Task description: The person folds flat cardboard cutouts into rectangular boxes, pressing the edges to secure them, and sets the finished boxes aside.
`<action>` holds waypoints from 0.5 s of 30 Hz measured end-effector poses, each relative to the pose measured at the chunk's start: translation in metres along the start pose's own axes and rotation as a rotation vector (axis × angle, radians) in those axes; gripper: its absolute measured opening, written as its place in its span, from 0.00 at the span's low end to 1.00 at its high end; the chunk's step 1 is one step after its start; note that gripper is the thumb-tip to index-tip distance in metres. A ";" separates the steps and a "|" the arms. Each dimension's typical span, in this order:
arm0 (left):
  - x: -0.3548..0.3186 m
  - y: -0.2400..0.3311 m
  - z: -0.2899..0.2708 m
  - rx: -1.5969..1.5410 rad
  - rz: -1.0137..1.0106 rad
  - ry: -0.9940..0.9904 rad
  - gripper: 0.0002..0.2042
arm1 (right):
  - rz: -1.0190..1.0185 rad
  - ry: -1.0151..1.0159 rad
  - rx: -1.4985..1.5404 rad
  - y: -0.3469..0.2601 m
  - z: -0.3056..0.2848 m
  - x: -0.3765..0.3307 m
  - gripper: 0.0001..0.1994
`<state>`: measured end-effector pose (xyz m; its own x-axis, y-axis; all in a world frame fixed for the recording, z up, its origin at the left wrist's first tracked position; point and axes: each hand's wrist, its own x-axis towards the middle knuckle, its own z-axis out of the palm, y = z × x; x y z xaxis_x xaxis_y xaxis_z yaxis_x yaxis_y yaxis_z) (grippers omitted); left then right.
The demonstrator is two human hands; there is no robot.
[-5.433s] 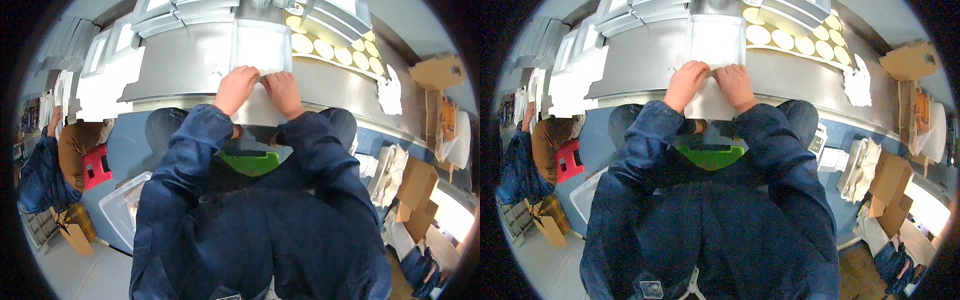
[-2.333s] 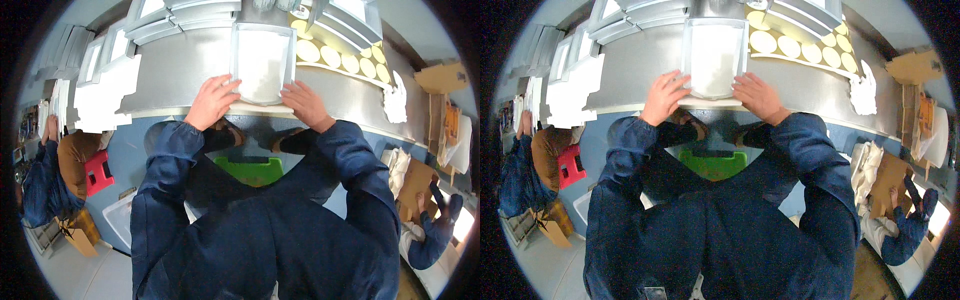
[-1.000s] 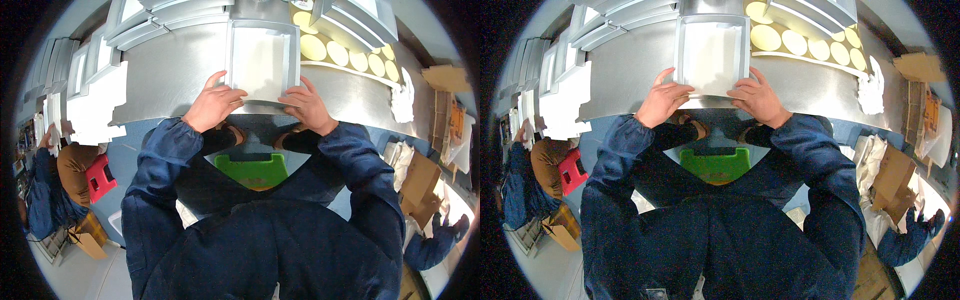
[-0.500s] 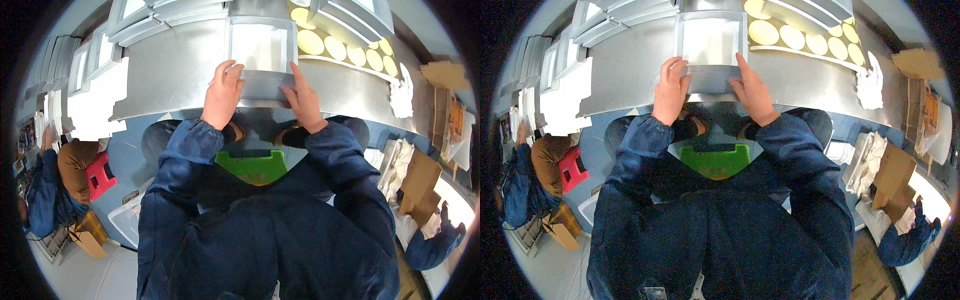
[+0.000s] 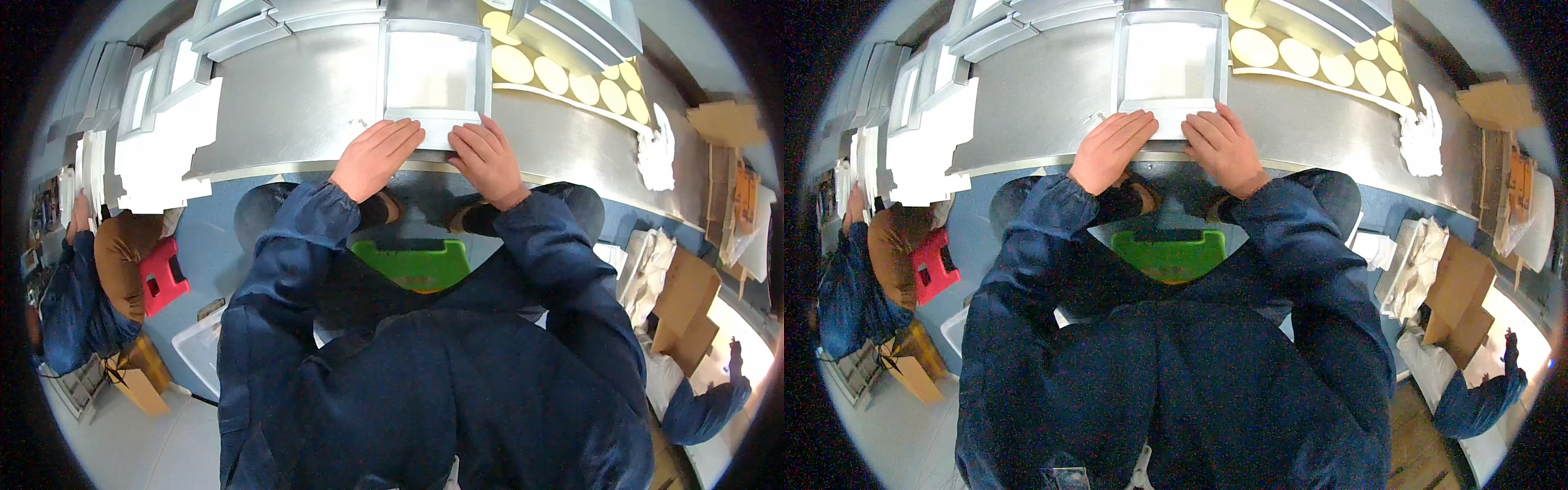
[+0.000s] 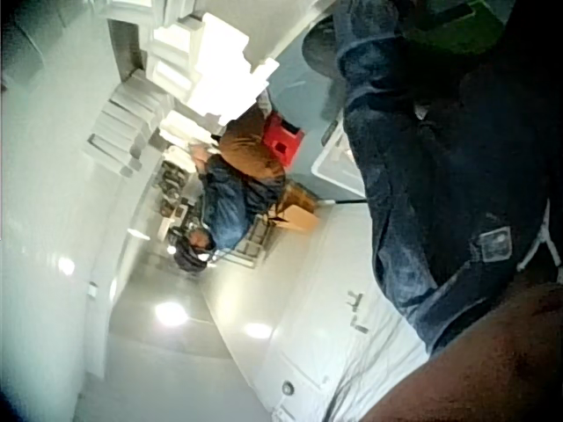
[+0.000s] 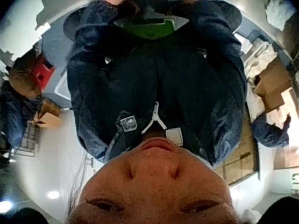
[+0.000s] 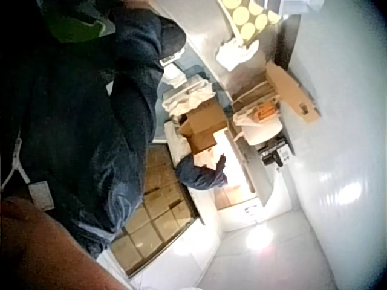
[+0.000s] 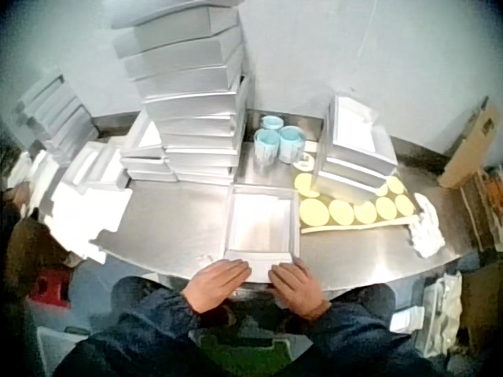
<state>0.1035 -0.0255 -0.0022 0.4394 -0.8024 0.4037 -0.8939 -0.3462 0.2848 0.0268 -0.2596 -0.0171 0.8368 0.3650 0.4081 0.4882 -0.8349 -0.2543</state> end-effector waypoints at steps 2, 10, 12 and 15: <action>-0.003 -0.002 0.003 0.029 0.003 -0.019 0.21 | -0.016 -0.026 -0.042 0.002 -0.002 -0.002 0.16; 0.003 0.001 0.001 0.049 -0.056 -0.151 0.17 | 0.014 -0.058 -0.060 0.000 -0.010 0.009 0.11; 0.002 -0.003 0.000 0.134 0.043 -0.064 0.15 | 0.029 -0.189 -0.130 -0.004 -0.015 0.017 0.06; 0.008 0.002 -0.005 0.206 0.038 -0.105 0.10 | 0.031 -0.283 -0.157 0.002 -0.016 0.020 0.05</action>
<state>0.1053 -0.0300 0.0060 0.4032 -0.8591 0.3152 -0.9135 -0.3981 0.0836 0.0410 -0.2608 0.0045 0.8972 0.4201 0.1364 0.4356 -0.8927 -0.1155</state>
